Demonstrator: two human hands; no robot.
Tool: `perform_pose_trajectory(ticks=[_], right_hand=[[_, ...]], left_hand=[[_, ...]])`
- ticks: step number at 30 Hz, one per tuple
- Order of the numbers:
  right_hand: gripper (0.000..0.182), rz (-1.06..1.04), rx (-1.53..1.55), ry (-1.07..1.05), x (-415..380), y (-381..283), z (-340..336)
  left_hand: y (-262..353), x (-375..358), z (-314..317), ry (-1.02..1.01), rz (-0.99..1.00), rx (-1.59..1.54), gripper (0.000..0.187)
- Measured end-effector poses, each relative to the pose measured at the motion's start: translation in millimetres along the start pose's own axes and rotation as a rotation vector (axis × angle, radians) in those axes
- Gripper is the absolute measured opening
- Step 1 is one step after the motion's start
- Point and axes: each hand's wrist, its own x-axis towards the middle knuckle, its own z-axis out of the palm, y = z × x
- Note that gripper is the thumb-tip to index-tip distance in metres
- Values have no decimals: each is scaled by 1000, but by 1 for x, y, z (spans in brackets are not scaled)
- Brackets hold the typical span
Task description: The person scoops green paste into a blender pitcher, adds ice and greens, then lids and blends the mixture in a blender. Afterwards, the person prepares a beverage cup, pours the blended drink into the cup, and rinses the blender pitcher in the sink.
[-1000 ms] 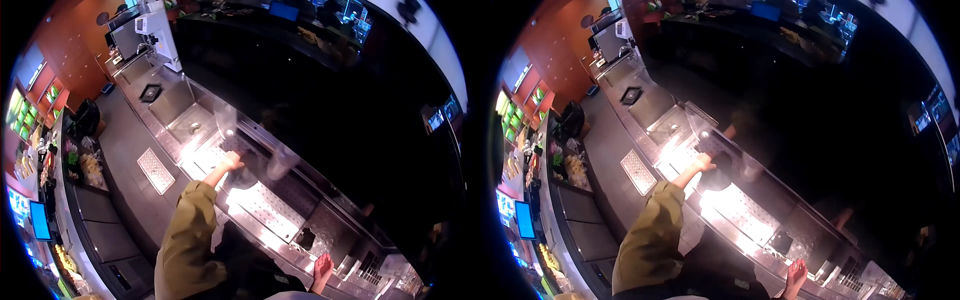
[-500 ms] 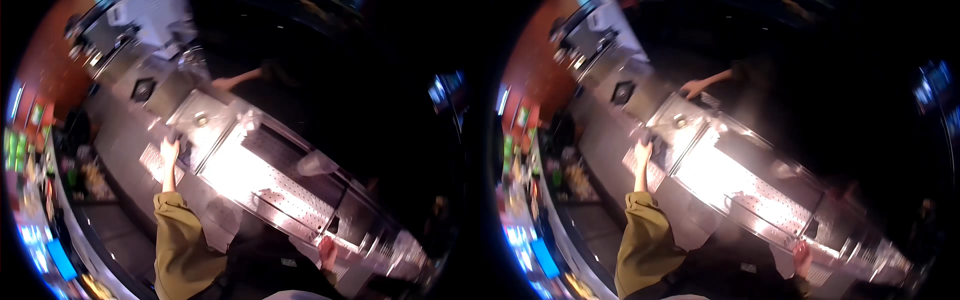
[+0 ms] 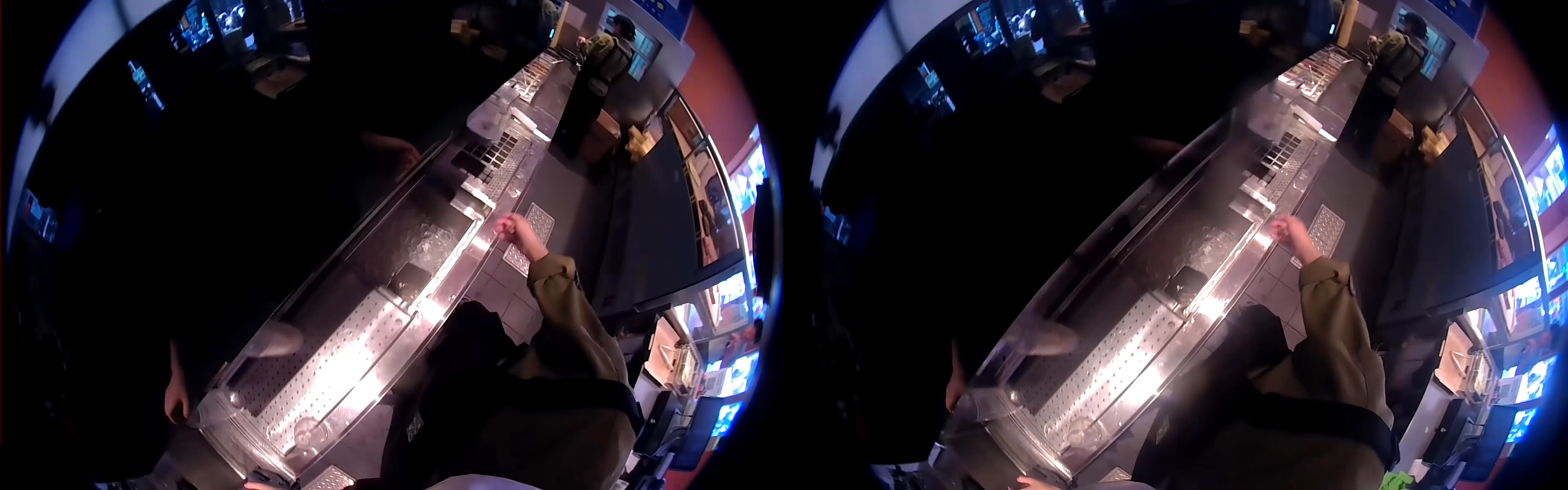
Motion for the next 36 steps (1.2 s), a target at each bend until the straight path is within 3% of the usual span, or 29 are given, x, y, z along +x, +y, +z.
perform_pose_trajectory(ticks=[2,4,6,8,10,11,13,15,17,18,19,20,21,23,25,27,29,30,31,33,34,35,36], right_hand=[[26,-96,-11,127,55,-42,-33],[26,-197,-22,154,115,-77,-56],[25,-306,-39,88,186,-108,-69],[26,-499,-104,7,320,-106,-92],[30,-526,-201,-16,394,-118,-85],[32,-529,-251,-34,403,-122,-77],[36,-565,-320,-97,391,-118,-63],[41,-603,-350,-188,350,-111,-57],[45,-608,-375,-323,312,-115,-65],[45,-592,-409,-415,297,-119,-71],[46,-555,-460,-540,287,-133,-81],[46,-511,-516,-652,277,-144,-91],[46,-460,-560,-743,270,-151,-104],[42,-379,-566,-880,262,-149,-135],[35,-240,-388,-987,254,-133,-169],[36,-255,-588,-1051,250,-112,-194],[36,-5,-583,-1174,235,-118,-209],[34,90,-554,-1207,229,-122,-210],[34,125,-622,-1223,232,-111,-210],[35,4,-579,-1464,250,-76,-208],[35,70,-803,-1479,254,-62,-197],[31,94,-549,-1484,245,-58,-192],[27,131,-654,-1409,237,-47,-172]], left_hand=[[92,-44,-19,23,87,-186,41],[191,-107,-32,-154,158,-413,35],[305,-189,-34,-447,208,-676,24],[415,-270,-33,-812,316,-855,26],[520,-338,-19,-1097,511,-1006,28],[563,-366,-15,-1202,652,-1019,30],[656,-422,9,-1271,711,-1093,31],[741,-483,47,-1179,716,-1218,35],[802,-532,88,-825,868,-1002,37],[824,-547,111,-1166,730,-897,38],[840,-556,120,-1493,563,-769,39],[856,-560,98,-1432,333,-824,36],[857,-562,101,-1440,163,-690,32],[845,-576,120,-1463,-41,-978,26],[844,-566,84,-1403,-132,-1170,18],[828,-556,87,-1396,-368,-1234,19],[799,-540,89,-1203,-285,-1359,29],[792,-515,48,-1127,-243,-1361,35],[764,-497,41,-1168,-223,-1363,36],[719,-456,-5,-1030,-221,-1318,31],[705,-437,-39,-961,-389,-1319,33],[670,-427,-43,-837,-419,-1331,32],[643,-415,-57,-700,-425,-1316,32]])
